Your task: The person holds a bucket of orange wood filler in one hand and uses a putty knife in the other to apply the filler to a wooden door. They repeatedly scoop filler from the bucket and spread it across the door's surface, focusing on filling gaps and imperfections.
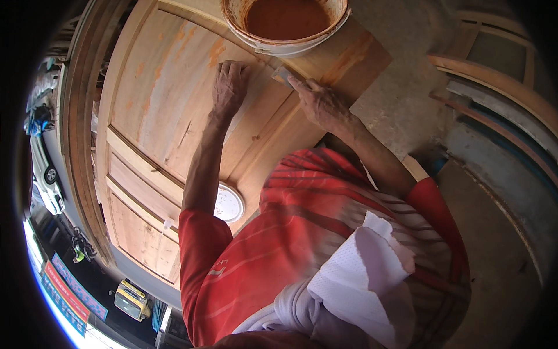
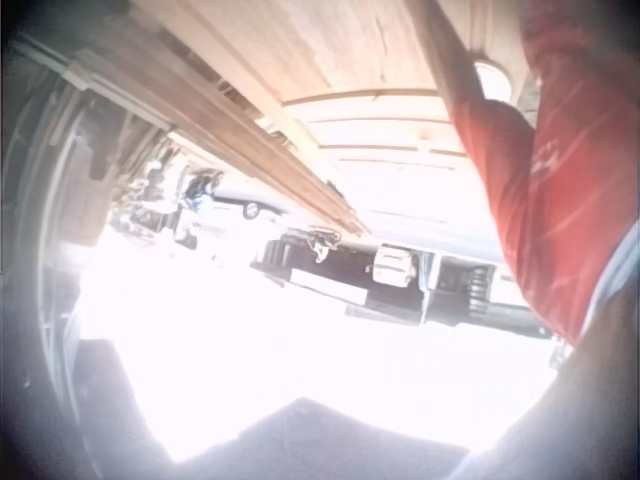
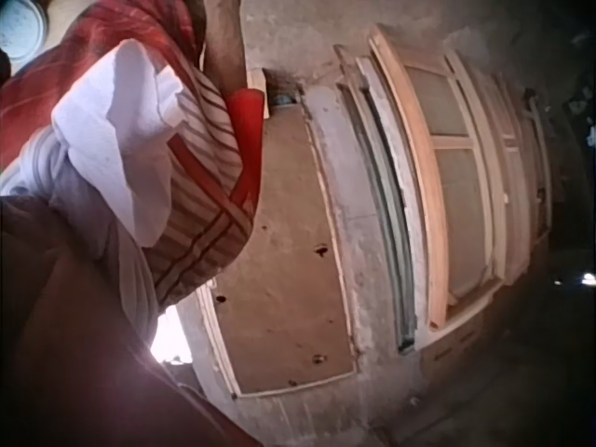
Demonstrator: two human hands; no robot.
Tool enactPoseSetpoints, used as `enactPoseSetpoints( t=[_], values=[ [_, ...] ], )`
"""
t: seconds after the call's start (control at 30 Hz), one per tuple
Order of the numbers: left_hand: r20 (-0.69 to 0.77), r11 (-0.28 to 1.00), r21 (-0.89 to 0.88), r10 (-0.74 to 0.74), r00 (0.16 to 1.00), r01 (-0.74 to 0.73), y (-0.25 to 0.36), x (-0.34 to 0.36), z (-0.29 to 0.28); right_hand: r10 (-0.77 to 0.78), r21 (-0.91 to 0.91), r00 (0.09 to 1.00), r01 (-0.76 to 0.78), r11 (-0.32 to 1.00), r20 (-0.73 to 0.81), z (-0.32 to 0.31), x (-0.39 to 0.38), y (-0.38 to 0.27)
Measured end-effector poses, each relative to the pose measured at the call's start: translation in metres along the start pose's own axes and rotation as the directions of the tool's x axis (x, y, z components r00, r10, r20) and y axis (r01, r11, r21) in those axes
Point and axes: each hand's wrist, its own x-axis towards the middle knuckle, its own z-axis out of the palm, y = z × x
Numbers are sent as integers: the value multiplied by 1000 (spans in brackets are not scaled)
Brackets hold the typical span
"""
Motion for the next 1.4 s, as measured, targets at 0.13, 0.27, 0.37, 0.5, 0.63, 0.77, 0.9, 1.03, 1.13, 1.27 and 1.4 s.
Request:
enactPoseSetpoints(
  t=[0.13,0.27,0.37,0.5,0.63,0.77,0.9,1.03,1.13,1.27,1.4],
  values=[
    [-52,997,-66,-49,997,45,21,7,-5,49,-41,997,-47,998,61,-1,6,-2],
    [-48,996,-75,-42,998,39,18,14,1,56,-37,993,-52,998,107,-2,8,-5],
    [-27,997,-72,-16,1000,14,13,16,6,47,-58,993,-41,997,111,0,9,-3],
    [67,1000,8,13,998,-13,11,20,7,53,-64,992,-46,997,118,1,7,-5],
    [79,998,66,8,997,-13,13,25,10,50,-164,986,-24,986,159,4,5,-8],
    [55,996,69,-50,997,47,7,13,15,13,-141,992,5,990,127,11,22,-14],
    [-4,989,3,-151,989,151,0,-8,4,99,-208,981,-63,976,167,12,38,-22],
    [-66,946,-131,-307,949,297,17,-45,-20,77,-197,985,-45,979,157,14,37,-21],
    [-83,916,-183,-377,922,358,37,-83,-25,91,-196,980,-55,979,176,17,46,-26],
    [-85,877,-199,-460,884,437,81,-112,-17,131,-219,963,-78,973,237,5,44,-30],
    [-167,892,-199,-438,883,405,84,-112,-13,106,-219,975,-63,974,194,11,67,-40]
  ],
)
